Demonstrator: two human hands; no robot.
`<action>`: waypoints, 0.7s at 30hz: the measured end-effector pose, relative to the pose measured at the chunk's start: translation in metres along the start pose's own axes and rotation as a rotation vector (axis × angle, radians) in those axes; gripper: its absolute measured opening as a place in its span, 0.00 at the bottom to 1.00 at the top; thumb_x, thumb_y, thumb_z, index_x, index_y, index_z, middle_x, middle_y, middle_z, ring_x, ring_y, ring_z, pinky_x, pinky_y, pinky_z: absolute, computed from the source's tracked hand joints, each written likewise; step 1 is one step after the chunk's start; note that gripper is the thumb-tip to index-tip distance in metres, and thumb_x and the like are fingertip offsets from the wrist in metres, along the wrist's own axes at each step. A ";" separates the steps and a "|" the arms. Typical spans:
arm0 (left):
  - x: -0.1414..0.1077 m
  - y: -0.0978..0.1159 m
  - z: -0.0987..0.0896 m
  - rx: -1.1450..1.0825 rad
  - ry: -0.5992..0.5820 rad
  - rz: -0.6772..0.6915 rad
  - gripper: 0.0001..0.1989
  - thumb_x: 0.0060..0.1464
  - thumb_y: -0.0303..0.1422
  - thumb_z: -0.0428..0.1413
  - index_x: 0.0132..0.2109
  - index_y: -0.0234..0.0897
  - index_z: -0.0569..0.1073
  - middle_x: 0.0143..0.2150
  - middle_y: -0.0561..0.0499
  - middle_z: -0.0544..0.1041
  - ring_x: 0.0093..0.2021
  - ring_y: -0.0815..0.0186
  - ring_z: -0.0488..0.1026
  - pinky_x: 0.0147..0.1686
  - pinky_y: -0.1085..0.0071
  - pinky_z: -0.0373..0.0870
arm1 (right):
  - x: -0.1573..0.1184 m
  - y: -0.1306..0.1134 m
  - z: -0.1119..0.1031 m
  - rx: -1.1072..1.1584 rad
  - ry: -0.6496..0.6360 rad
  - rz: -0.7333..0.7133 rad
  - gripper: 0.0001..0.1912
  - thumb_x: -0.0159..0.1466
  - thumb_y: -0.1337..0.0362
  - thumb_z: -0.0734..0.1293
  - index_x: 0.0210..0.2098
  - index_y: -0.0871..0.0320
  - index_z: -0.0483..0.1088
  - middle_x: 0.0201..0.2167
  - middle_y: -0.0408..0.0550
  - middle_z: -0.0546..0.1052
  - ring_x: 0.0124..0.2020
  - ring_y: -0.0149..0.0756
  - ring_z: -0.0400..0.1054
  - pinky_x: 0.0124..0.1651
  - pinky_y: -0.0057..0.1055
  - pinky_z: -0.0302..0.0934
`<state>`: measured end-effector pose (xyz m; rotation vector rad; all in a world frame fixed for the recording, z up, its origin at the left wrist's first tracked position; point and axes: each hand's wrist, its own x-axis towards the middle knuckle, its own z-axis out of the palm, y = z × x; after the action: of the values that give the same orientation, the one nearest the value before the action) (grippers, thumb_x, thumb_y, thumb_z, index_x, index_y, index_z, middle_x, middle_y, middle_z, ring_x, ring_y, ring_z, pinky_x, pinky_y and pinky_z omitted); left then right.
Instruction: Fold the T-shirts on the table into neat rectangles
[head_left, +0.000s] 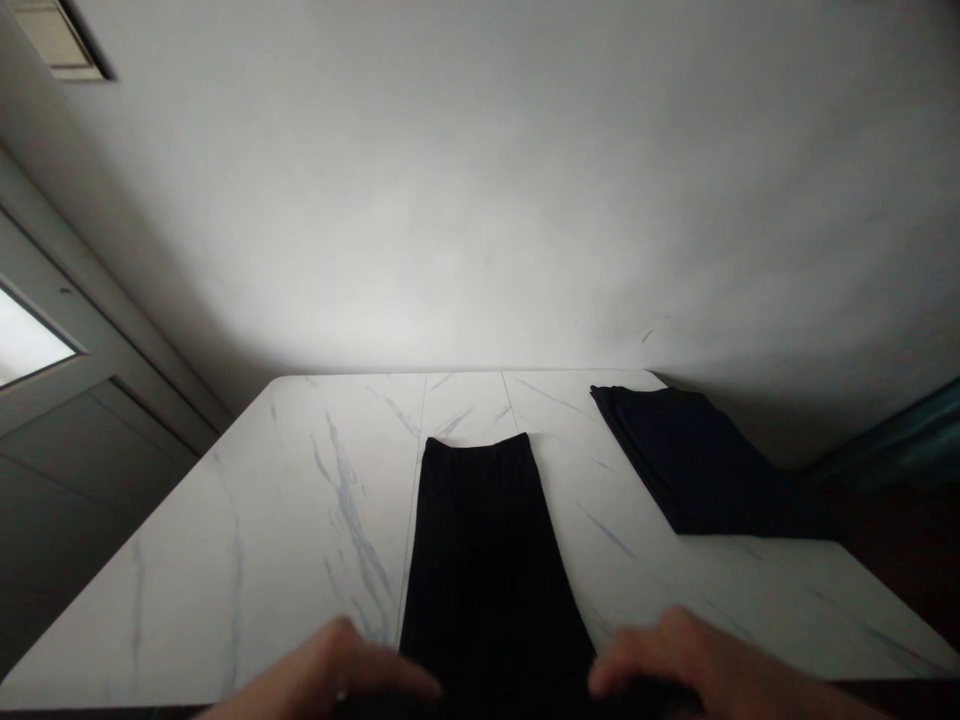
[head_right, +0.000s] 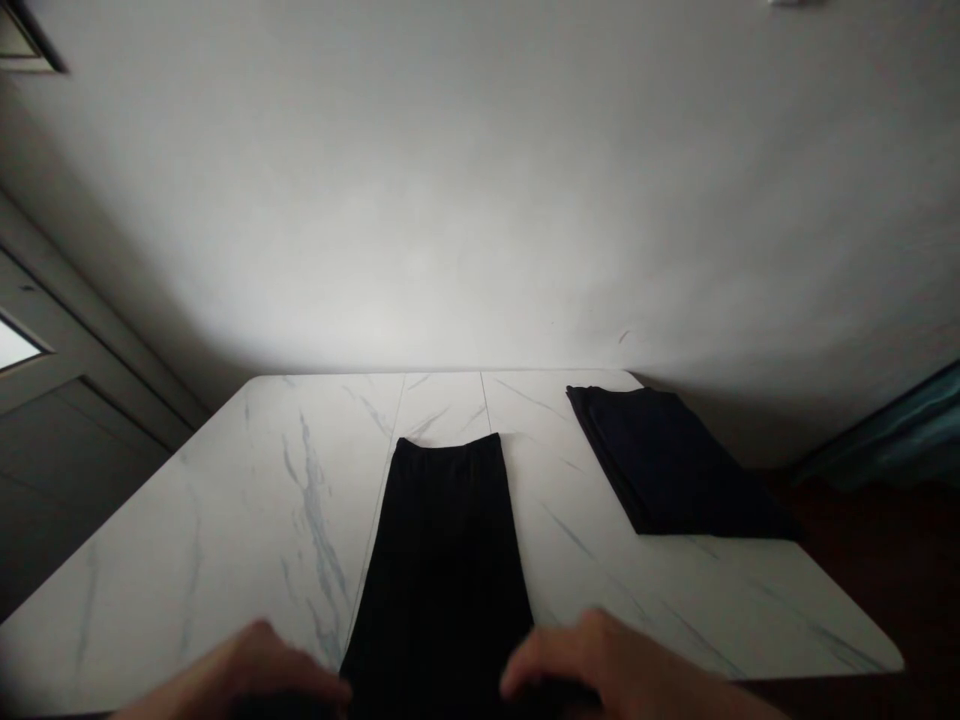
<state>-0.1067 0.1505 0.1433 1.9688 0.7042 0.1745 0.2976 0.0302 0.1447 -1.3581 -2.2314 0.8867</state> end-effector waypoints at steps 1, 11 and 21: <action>0.019 0.005 -0.016 -0.071 0.060 -0.078 0.17 0.60 0.46 0.59 0.53 0.48 0.78 0.49 0.52 0.82 0.46 0.60 0.78 0.43 0.68 0.76 | 0.021 0.001 -0.025 0.047 0.009 0.046 0.13 0.69 0.56 0.66 0.51 0.43 0.76 0.41 0.45 0.82 0.39 0.37 0.77 0.39 0.30 0.71; 0.240 -0.094 -0.076 -0.764 0.350 -0.467 0.12 0.47 0.32 0.69 0.33 0.31 0.74 0.27 0.49 0.78 0.27 0.65 0.76 0.29 0.70 0.74 | 0.196 0.168 -0.033 0.586 0.359 0.566 0.13 0.60 0.58 0.71 0.41 0.58 0.72 0.34 0.47 0.78 0.32 0.33 0.71 0.32 0.28 0.64; 0.248 -0.119 -0.064 -0.655 0.465 -0.429 0.15 0.53 0.40 0.65 0.35 0.32 0.75 0.25 0.53 0.75 0.21 0.71 0.70 0.21 0.76 0.65 | 0.202 0.193 -0.007 0.375 0.641 0.388 0.17 0.59 0.60 0.68 0.48 0.57 0.72 0.37 0.48 0.79 0.40 0.39 0.74 0.46 0.36 0.67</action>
<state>0.0236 0.3744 0.0307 1.1256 1.1767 0.5359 0.3335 0.2764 0.0172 -1.6187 -1.2810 0.7873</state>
